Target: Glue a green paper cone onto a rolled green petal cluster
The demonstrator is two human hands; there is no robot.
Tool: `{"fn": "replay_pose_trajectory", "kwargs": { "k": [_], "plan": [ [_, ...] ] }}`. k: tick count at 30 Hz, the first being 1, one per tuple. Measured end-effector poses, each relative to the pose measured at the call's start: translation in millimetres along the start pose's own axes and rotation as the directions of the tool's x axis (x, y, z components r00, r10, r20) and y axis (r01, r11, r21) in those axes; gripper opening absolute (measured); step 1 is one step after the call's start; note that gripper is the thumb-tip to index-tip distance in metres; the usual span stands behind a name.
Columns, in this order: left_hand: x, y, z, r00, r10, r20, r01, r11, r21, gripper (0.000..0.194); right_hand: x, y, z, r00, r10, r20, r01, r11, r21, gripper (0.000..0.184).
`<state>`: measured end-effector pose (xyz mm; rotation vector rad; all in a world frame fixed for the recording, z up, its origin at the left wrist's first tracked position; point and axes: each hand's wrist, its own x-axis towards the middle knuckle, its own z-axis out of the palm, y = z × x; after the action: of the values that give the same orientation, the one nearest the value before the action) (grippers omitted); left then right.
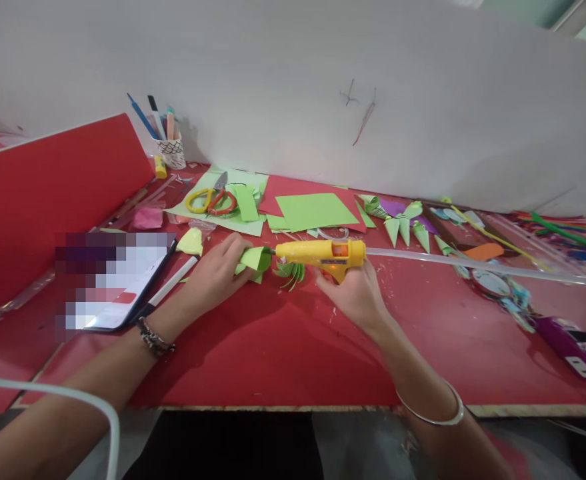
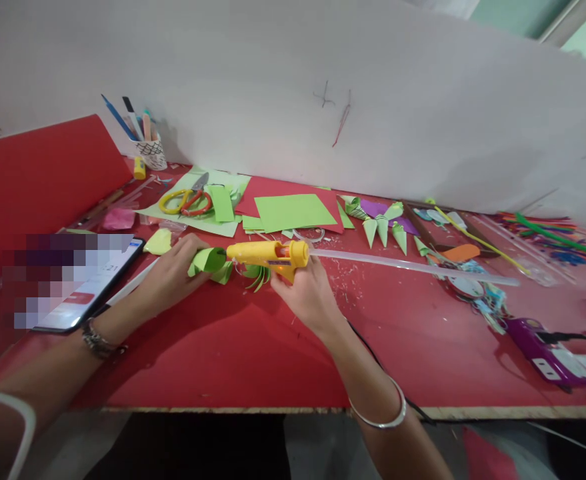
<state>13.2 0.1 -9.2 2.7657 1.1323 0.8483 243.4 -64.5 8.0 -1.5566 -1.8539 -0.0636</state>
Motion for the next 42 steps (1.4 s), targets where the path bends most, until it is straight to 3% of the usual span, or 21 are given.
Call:
{"fn": "replay_pose_trajectory", "kwargs": {
  "k": [8, 23, 33, 42],
  "plan": [
    [2, 2, -2.4, 0.999, -0.048, -0.014, 0.048, 0.999, -0.003, 0.012, -3, 1, 0, 0.999, 0.001, 0.050, -0.001, 1.000, 0.006, 0.024],
    [-1, -3, 2.0, 0.992, -0.008, -0.122, 0.020, 0.995, 0.094, 0.027, -6, -1, 2, 0.998, -0.045, 0.034, 0.044, 0.999, 0.012, 0.035],
    [0, -2, 0.8, 0.985, -0.030, -0.172, 0.046, 0.995, 0.088, 0.029, -8, -7, 0, 0.993, -0.021, 0.120, 0.014, 0.998, 0.064, 0.025],
    [1, -3, 0.9, 0.982, 0.000, -0.187, 0.003, 1.000, 0.015, 0.023, -3, -13, -1, 0.997, -0.053, 0.054, 0.048, 0.994, 0.095, 0.020]
  ]
}}
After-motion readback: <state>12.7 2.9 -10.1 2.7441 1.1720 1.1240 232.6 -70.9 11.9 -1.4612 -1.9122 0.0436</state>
